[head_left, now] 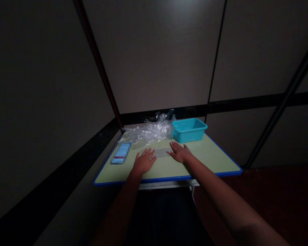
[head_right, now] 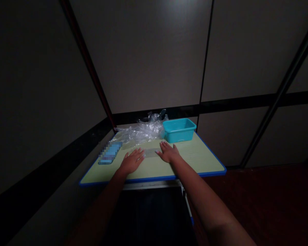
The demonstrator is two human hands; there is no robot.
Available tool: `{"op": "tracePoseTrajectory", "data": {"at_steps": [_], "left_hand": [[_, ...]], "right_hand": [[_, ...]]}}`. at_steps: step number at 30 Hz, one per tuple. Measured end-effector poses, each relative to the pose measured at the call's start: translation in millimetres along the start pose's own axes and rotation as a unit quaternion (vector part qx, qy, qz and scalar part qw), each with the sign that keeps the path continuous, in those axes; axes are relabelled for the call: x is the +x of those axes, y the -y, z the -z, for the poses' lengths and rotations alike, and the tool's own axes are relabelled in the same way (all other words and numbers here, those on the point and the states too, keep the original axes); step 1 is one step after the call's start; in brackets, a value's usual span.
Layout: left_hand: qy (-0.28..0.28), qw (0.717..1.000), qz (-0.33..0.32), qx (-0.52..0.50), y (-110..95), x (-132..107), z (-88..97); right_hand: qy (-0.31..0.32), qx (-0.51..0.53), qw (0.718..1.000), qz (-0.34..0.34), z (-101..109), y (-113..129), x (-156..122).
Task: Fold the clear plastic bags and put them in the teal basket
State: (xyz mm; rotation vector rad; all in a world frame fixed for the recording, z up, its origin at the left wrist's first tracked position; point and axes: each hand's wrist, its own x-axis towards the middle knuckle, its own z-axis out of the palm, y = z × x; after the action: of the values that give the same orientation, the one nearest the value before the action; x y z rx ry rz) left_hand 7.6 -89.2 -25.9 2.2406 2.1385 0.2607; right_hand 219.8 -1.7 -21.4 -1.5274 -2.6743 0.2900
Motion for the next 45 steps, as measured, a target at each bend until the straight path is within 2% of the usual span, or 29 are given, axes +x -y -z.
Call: {"op": "tracePoseTrajectory", "data": {"at_steps": [4,6,8,12,16,19,22,26,29,34,38,45], "left_hand": [[-0.049,0.989,0.140,0.025,3.3,1.6,-4.5],[-0.068,0.982,0.171,0.033,3.7,1.4,-5.5],[-0.084,0.980,0.177,0.036,3.4,0.5,-6.2],[-0.101,0.982,0.156,0.028,4.4,-1.8,-7.3],[-0.145,0.984,0.099,0.018,11.7,5.9,1.7],[-0.182,0.983,0.031,-0.008,18.5,27.8,18.9],[-0.203,0.977,-0.019,-0.064,23.4,58.6,33.6],[-0.193,0.969,-0.071,-0.138,31.1,86.7,32.5],[-0.164,0.966,-0.114,-0.167,40.2,87.9,24.8],[-0.131,0.973,-0.090,-0.166,49.4,75.0,27.9],[-0.120,0.974,-0.108,-0.156,51.9,69.8,34.0],[-0.049,0.992,-0.059,-0.100,69.1,72.8,21.9]], "right_hand": [[0.002,0.003,1.000,-0.001,1.6,1.2,-1.4],[-0.002,0.003,1.000,-0.001,0.7,2.1,-2.7],[-0.025,-0.001,1.000,0.003,-1.1,2.7,-4.8],[-0.096,-0.018,0.994,0.041,2.3,1.2,-9.8],[-0.132,-0.016,0.981,0.139,26.2,-1.8,-2.7],[-0.145,0.021,0.972,0.185,47.4,2.2,14.9],[-0.162,0.083,0.963,0.200,54.2,12.7,33.3],[-0.149,0.120,0.952,0.238,38.8,19.3,41.1],[-0.122,0.129,0.952,0.250,28.2,13.2,35.9],[-0.106,0.155,0.956,0.227,27.6,4.3,32.6],[-0.097,0.156,0.954,0.238,25.0,4.8,34.7],[-0.094,0.153,0.958,0.225,23.4,2.1,35.1]]}}
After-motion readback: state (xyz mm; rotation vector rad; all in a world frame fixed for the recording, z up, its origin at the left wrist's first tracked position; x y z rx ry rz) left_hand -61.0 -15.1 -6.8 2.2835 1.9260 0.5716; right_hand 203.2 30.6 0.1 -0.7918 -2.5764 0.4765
